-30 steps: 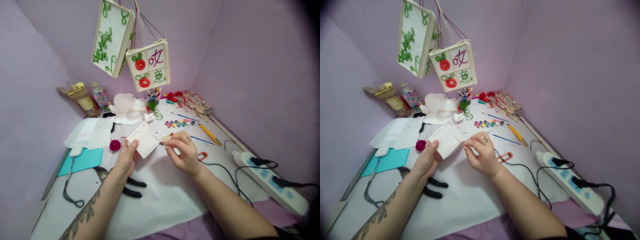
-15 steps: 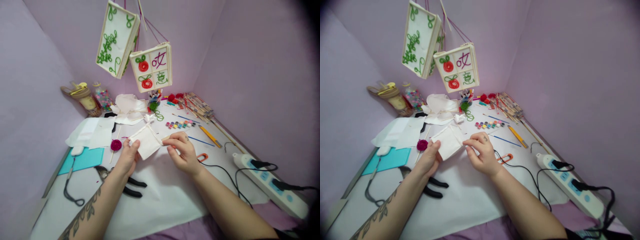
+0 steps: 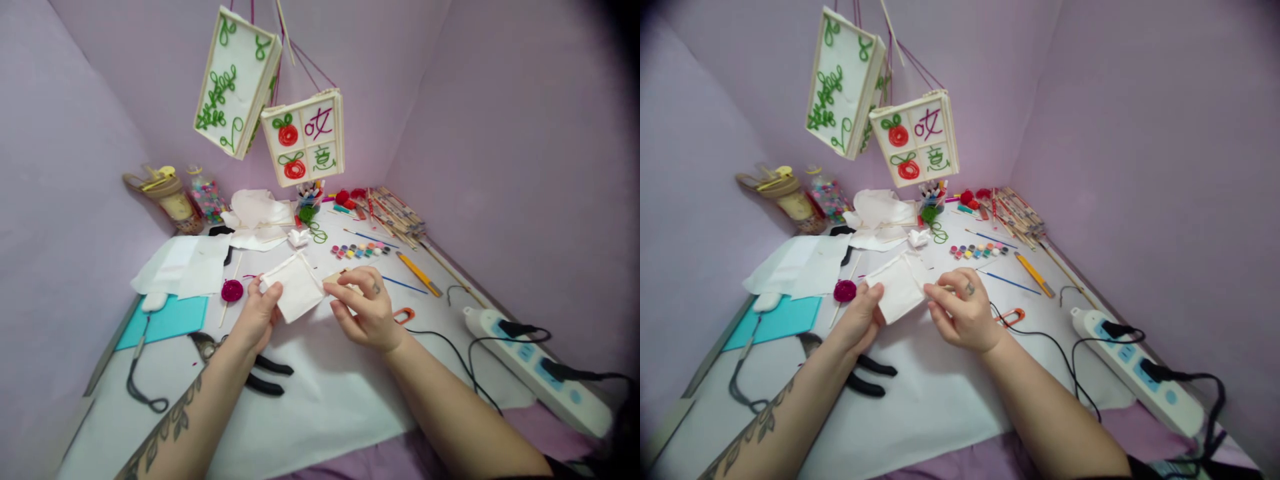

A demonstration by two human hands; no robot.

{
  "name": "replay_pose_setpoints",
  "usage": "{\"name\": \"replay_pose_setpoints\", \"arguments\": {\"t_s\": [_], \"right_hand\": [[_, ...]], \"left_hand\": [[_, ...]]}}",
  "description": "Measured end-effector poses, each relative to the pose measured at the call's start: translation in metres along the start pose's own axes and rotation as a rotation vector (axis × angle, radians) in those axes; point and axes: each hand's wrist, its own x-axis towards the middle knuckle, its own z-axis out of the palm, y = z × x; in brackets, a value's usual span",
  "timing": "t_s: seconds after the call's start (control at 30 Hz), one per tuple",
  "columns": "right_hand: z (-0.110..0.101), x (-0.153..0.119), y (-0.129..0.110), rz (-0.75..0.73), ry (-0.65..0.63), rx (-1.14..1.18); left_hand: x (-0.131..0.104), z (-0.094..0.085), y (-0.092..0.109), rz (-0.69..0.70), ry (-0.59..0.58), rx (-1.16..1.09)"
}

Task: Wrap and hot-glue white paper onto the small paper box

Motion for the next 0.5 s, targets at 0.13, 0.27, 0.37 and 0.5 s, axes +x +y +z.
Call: {"name": "replay_pose_setpoints", "arguments": {"t_s": [0.13,0.27,0.37,0.5], "right_hand": [[-0.0026,0.0001,-0.0024,-0.140,-0.020,-0.086],[-0.0061,0.0013,-0.0052,-0.170,0.013,0.035],[-0.0059,0.0007,-0.0029,0.100,0.112,0.174],[0.0009,0.0006,0.0029,0.604,0.143,0.440]], "left_hand": [[0.0034,-0.0022,-0.0022,-0.002,0.025,0.010],[0.0047,-0.0038,-0.0040,-0.001,-0.002,-0.036],[0.0024,-0.0024,-0.0011,0.000,-0.025,-0.077],[-0.0020,0.0016,0.0051,-0.089,-0.116,-0.115]]}}
